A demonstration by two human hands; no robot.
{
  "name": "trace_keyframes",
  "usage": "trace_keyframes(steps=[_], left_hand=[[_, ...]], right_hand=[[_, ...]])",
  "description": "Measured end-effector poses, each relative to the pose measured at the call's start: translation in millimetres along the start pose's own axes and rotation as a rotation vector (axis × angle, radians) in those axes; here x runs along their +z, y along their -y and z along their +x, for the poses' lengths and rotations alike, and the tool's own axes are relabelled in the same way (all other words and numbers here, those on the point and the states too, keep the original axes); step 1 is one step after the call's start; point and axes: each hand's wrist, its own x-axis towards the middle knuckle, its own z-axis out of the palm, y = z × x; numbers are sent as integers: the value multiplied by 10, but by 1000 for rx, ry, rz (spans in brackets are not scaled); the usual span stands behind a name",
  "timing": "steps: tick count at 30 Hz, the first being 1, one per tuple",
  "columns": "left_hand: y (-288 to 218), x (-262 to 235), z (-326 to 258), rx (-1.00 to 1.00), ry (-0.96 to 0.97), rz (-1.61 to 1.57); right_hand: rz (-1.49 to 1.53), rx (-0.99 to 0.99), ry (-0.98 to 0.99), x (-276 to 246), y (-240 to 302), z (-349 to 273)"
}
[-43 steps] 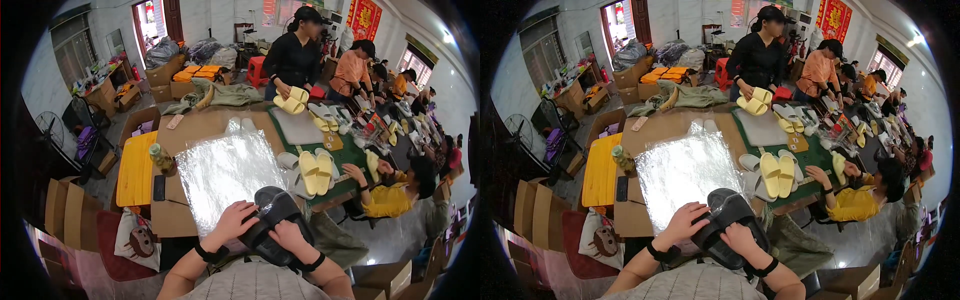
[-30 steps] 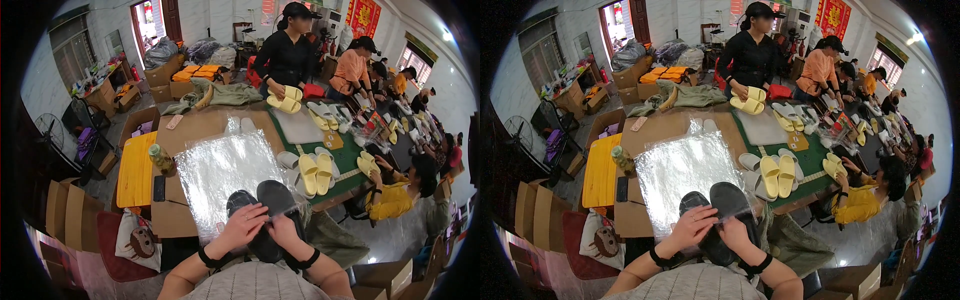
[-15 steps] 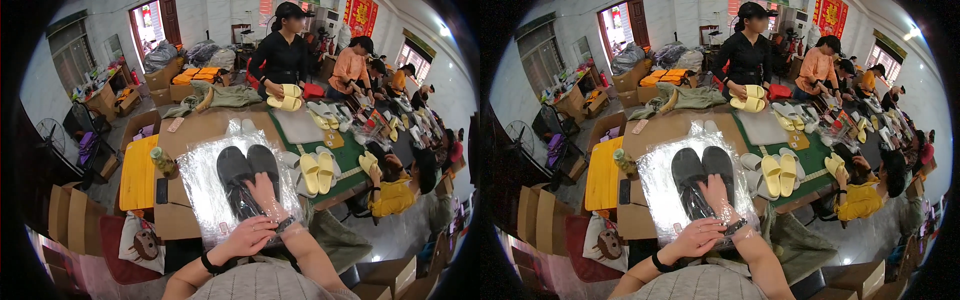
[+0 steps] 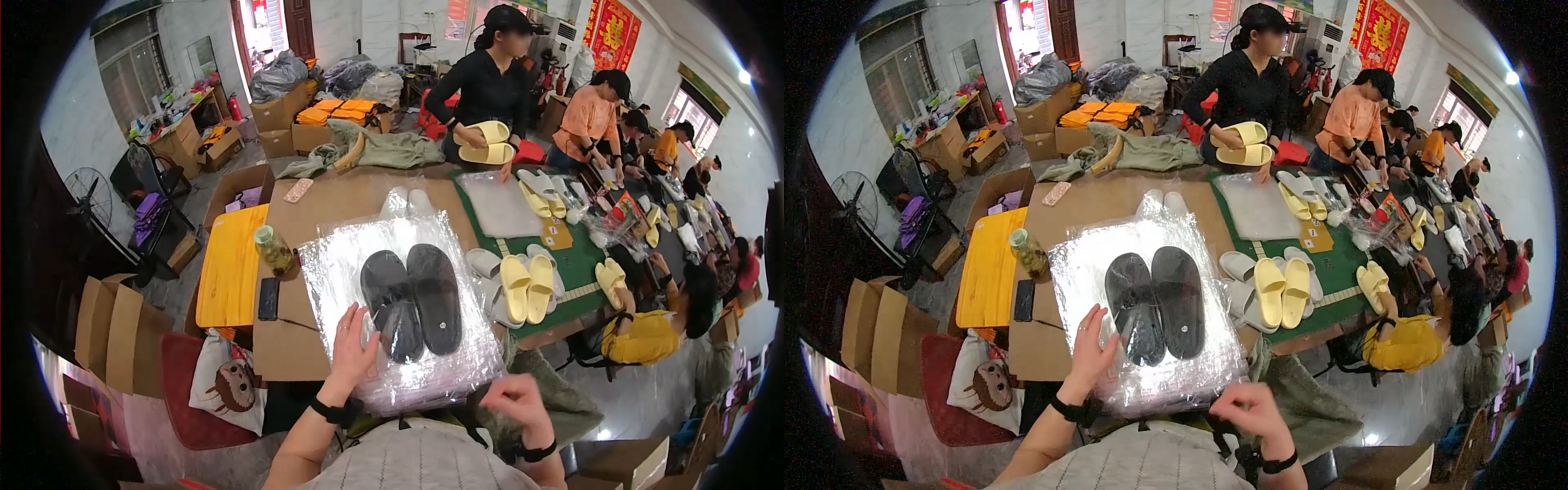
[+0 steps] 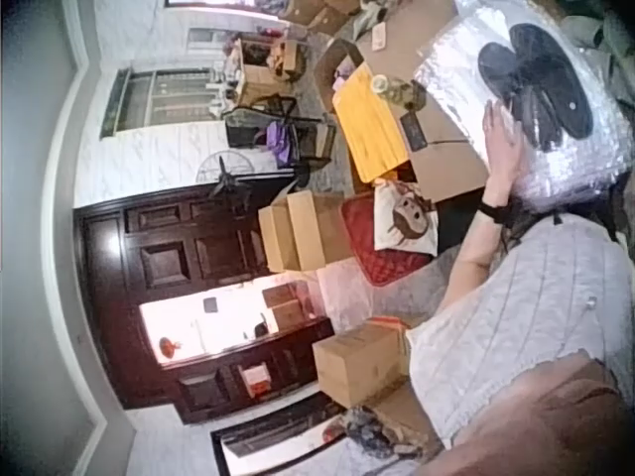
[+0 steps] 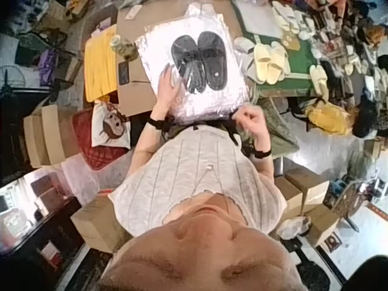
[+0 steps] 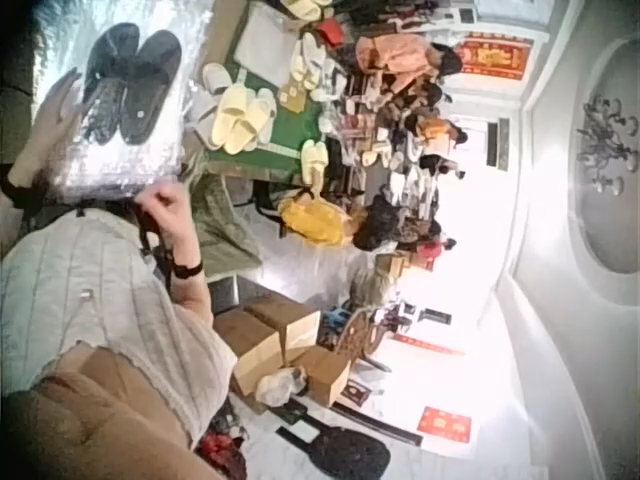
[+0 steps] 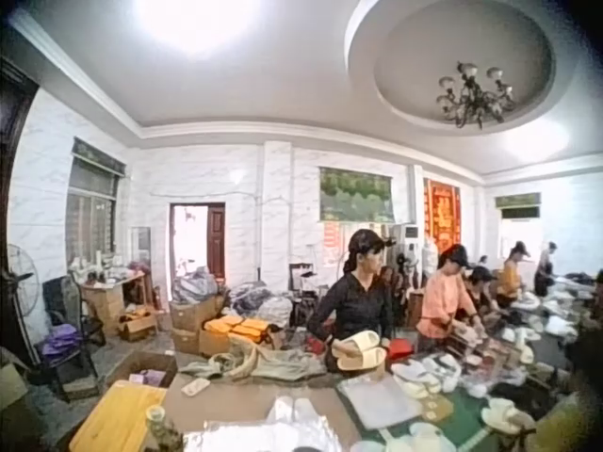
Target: Packaging sandals into plastic bags and placing them into a larger transport sack in a manufacturing facility.
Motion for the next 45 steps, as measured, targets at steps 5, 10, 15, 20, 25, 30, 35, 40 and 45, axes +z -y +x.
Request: trace_keyframes(steps=[5, 10, 15, 20, 25, 30, 35, 40, 45], left_hand=[[169, 193, -55, 9, 23, 67], [169, 328, -126, -1, 30, 29], [320, 390, -184, 8, 34, 116], [360, 406, -206, 26, 4, 151], [376, 413, -190, 80, -10, 159], [235, 367, -172, 39, 26, 215], [161, 419, -157, 33, 64, 260], [123, 455, -139, 19, 87, 266], [169, 407, -164, 59, 110, 323]], right_hand=[[-485, -225, -461, 220, 60, 798], [-716, -213, -432, 520, -473, 1672], [-992, -133, -447, 698, -1105, 2089], [-1165, -48, -444, 805, -1059, 2265], [-1039, -138, -491, 829, -1213, 2390], [-978, -163, -573, 593, -1286, 2192], [-911, 27, -711, -7, -1329, 1648], [-644, 195, -993, -728, -2003, 718], [-498, 773, -1069, -1316, -2960, -528]])
